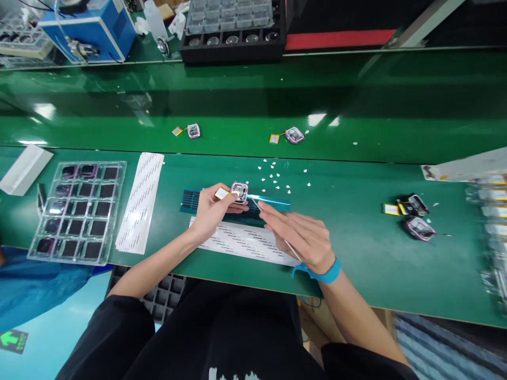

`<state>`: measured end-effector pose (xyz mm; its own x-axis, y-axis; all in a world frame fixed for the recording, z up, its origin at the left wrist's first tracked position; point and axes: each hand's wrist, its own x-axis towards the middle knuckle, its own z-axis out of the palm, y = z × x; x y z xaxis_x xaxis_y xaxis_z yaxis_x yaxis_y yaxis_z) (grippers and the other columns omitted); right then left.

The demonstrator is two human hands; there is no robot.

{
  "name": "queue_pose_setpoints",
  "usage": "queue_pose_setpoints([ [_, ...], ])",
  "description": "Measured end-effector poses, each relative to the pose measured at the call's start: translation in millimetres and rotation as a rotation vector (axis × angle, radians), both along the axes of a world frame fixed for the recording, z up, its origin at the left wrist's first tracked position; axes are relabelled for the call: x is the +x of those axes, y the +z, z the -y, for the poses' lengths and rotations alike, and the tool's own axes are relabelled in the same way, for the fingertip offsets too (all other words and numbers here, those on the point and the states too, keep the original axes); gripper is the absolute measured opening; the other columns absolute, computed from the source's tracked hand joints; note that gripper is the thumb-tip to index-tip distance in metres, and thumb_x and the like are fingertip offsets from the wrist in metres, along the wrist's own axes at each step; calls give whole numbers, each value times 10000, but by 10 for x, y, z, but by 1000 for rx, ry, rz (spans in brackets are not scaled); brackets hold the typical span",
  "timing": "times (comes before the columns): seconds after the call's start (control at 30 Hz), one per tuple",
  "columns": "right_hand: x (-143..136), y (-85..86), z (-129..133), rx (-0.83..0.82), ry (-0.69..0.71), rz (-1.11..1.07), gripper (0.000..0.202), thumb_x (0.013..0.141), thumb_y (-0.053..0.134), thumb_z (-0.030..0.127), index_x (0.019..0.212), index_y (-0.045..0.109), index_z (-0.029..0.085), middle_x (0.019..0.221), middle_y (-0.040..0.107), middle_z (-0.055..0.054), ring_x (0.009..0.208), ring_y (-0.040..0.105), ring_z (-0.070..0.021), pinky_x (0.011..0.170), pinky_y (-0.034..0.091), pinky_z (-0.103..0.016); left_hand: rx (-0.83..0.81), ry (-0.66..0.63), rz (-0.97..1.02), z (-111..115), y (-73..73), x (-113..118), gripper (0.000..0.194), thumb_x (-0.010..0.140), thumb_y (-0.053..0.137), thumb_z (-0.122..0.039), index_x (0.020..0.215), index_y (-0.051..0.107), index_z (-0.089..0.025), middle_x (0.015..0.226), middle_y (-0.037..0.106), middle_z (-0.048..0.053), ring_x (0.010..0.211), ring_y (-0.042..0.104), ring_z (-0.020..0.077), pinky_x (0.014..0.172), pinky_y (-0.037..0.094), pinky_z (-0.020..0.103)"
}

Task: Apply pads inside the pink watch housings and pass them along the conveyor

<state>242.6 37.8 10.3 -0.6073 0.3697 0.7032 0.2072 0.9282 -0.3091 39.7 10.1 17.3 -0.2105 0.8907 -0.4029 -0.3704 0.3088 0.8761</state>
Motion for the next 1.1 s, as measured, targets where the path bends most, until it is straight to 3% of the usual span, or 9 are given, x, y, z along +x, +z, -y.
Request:
queue_pose_setpoints([
  [0.1,39,16,-19,-6,1,20,674,951,637,13,1564,440,210,1286,702,-129,898,796,-216,726,689,-332,-33,9,68,-6,-9,16,342,654,862,-367,674,573,-185,631,735,26,636,787,245,665,670,351],
  [0.3,-19,-38,-61,-233,69,-92,567,986,580,44,1506,521,262,1195,769,-67,863,800,-197,693,687,-309,-6,40,65,-14,29,6,346,631,871,-361,648,572,-187,625,726,16,667,793,254,668,674,357],
  [0.7,-69,38,-85,-489,-6,-140,346,975,615,53,1217,747,262,910,818,8,743,793,-166,674,675,-266,11,-34,-17,17,35,11,310,653,859,-360,647,591,-203,652,713,25,735,803,278,675,682,364],
  [0.77,-55,17,-72,-421,20,-122,409,963,618,22,1280,712,264,975,818,-4,797,798,-171,700,680,-271,4,-31,-15,17,32,18,319,647,861,-362,639,584,-204,633,704,17,722,799,273,676,682,370],
  [0.9,-21,-37,-3,-104,89,6,532,964,600,19,1473,550,168,1225,750,-122,1001,783,-236,776,700,-346,-34,-17,-2,8,30,18,355,642,854,-393,616,556,-201,571,669,-5,653,783,256,663,681,391],
  [1.0,-10,-39,48,116,90,121,443,973,602,48,1415,589,80,1281,703,-185,1061,765,-271,856,695,-379,-53,-8,10,9,24,16,326,645,834,-375,610,562,-199,575,682,-5,628,772,242,657,677,394],
  [1.1,2,-14,62,205,81,159,387,974,602,64,1358,642,97,1301,694,-165,1120,742,-293,900,690,-401,-76,-6,13,19,16,29,294,645,820,-349,605,570,-200,573,684,-9,601,759,226,635,669,379],
])
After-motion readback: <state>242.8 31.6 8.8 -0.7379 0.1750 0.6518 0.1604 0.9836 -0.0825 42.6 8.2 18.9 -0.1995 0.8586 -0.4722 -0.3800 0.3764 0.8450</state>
